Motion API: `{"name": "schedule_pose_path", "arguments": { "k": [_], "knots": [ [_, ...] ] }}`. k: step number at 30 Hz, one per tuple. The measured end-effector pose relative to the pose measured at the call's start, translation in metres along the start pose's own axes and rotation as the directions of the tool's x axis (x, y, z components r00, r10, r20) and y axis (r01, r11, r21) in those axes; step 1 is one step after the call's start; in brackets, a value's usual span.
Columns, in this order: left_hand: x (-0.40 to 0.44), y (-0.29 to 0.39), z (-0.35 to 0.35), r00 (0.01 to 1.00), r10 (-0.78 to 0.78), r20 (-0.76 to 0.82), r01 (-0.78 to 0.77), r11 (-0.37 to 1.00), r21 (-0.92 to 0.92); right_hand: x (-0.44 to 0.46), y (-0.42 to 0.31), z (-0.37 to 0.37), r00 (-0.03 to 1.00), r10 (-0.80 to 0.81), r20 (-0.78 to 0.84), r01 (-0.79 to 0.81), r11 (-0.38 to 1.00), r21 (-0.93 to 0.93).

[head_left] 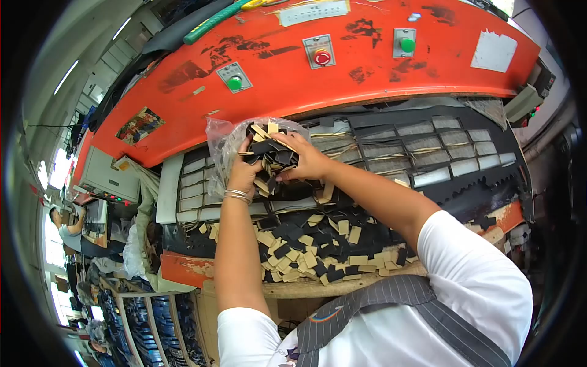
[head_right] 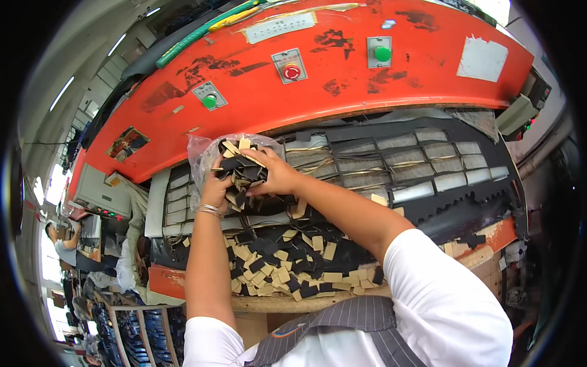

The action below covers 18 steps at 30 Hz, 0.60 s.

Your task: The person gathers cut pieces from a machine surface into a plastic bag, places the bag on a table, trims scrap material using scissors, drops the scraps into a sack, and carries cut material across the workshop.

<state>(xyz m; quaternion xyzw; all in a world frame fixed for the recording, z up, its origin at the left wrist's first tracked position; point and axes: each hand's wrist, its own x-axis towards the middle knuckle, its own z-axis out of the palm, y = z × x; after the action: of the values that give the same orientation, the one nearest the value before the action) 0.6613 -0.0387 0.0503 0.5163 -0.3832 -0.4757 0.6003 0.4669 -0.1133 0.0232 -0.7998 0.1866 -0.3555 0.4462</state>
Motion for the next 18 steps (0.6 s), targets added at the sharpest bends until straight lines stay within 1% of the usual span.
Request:
{"name": "schedule_pose_path", "arguments": {
  "k": [1, 2, 3, 4, 5, 6, 7, 8, 9, 10, 11, 12, 13, 15, 16, 17, 18],
  "knots": [
    [0.003, -0.003, -0.003, 1.000, 0.022, -0.016, -0.022, 1.000, 0.012, 0.004, 0.009, 0.007, 0.999, 0.022, -0.025, -0.023, 0.999, -0.039],
    [0.007, -0.003, -0.008, 0.999, 0.024, -0.025, -0.024, 1.000, 0.017, 0.008, 0.018, 0.014, 0.999, 0.026, -0.040, -0.027, 0.999, -0.023],
    [0.011, -0.001, -0.011, 1.000, -0.012, 0.026, 0.016, 0.991, -0.135, 0.011, 0.022, 0.019, 0.999, 0.022, -0.035, -0.023, 1.000, -0.016],
    [0.013, -0.001, -0.014, 0.996, -0.041, 0.082, 0.063, 0.957, -0.284, 0.012, 0.027, 0.023, 0.999, 0.050, -0.002, -0.050, 0.993, -0.103],
    [0.015, -0.002, -0.015, 0.996, -0.043, 0.076, 0.063, 0.957, -0.283, 0.013, 0.031, 0.027, 0.996, 0.081, 0.029, -0.074, 0.979, -0.192],
    [0.017, -0.005, -0.015, 0.999, -0.028, -0.036, 0.019, 0.974, -0.228, 0.012, 0.028, 0.032, 0.996, 0.085, 0.024, -0.075, 0.961, -0.267],
    [0.020, -0.008, -0.016, 0.990, -0.007, -0.144, -0.018, 0.986, -0.168, 0.013, 0.026, 0.033, 0.996, 0.087, 0.028, -0.077, 0.961, -0.265],
    [0.024, -0.009, -0.016, 0.972, 0.037, -0.233, -0.042, 0.999, -0.017, 0.015, 0.024, 0.034, 0.985, 0.146, 0.088, -0.113, 0.944, -0.310],
    [0.025, -0.008, -0.011, 0.971, 0.033, -0.236, -0.039, 0.999, -0.019, 0.017, 0.022, 0.036, 0.967, 0.208, 0.146, -0.145, 0.923, -0.356],
    [0.025, -0.008, -0.007, 0.946, 0.154, -0.287, -0.096, 0.974, 0.206, 0.021, 0.019, 0.039, 0.965, 0.222, 0.141, -0.144, 0.894, -0.424],
    [0.024, -0.007, -0.002, 0.910, 0.280, -0.306, -0.132, 0.895, 0.426, 0.027, 0.016, 0.041, 0.963, 0.226, 0.145, -0.146, 0.895, -0.422],
    [0.024, -0.002, 0.002, 0.896, 0.297, -0.331, -0.113, 0.871, 0.478, 0.034, 0.012, 0.041, 0.949, 0.270, 0.162, -0.164, 0.862, -0.479],
    [0.018, 0.009, 0.010, 0.898, 0.293, -0.327, -0.109, 0.870, 0.480, 0.039, 0.000, 0.041, 0.933, 0.315, 0.173, -0.179, 0.825, -0.535],
    [0.008, 0.027, 0.026, 0.881, 0.404, -0.246, -0.142, 0.722, 0.677, 0.051, -0.018, 0.039, 0.933, 0.321, 0.165, -0.174, 0.800, -0.574],
    [0.007, 0.029, 0.025, 0.892, 0.412, -0.186, -0.162, 0.676, 0.719, 0.062, -0.020, 0.038, 0.882, 0.417, 0.220, -0.257, 0.816, -0.518],
    [0.007, 0.031, 0.024, 0.893, 0.410, -0.184, -0.163, 0.676, 0.718, 0.075, -0.023, 0.039, 0.818, 0.502, 0.281, -0.343, 0.818, -0.462],
    [0.007, 0.034, 0.023, 0.905, 0.398, -0.154, -0.174, 0.674, 0.718, 0.090, -0.007, 0.051, 0.867, 0.434, 0.243, -0.275, 0.825, -0.493]
  ]
}}
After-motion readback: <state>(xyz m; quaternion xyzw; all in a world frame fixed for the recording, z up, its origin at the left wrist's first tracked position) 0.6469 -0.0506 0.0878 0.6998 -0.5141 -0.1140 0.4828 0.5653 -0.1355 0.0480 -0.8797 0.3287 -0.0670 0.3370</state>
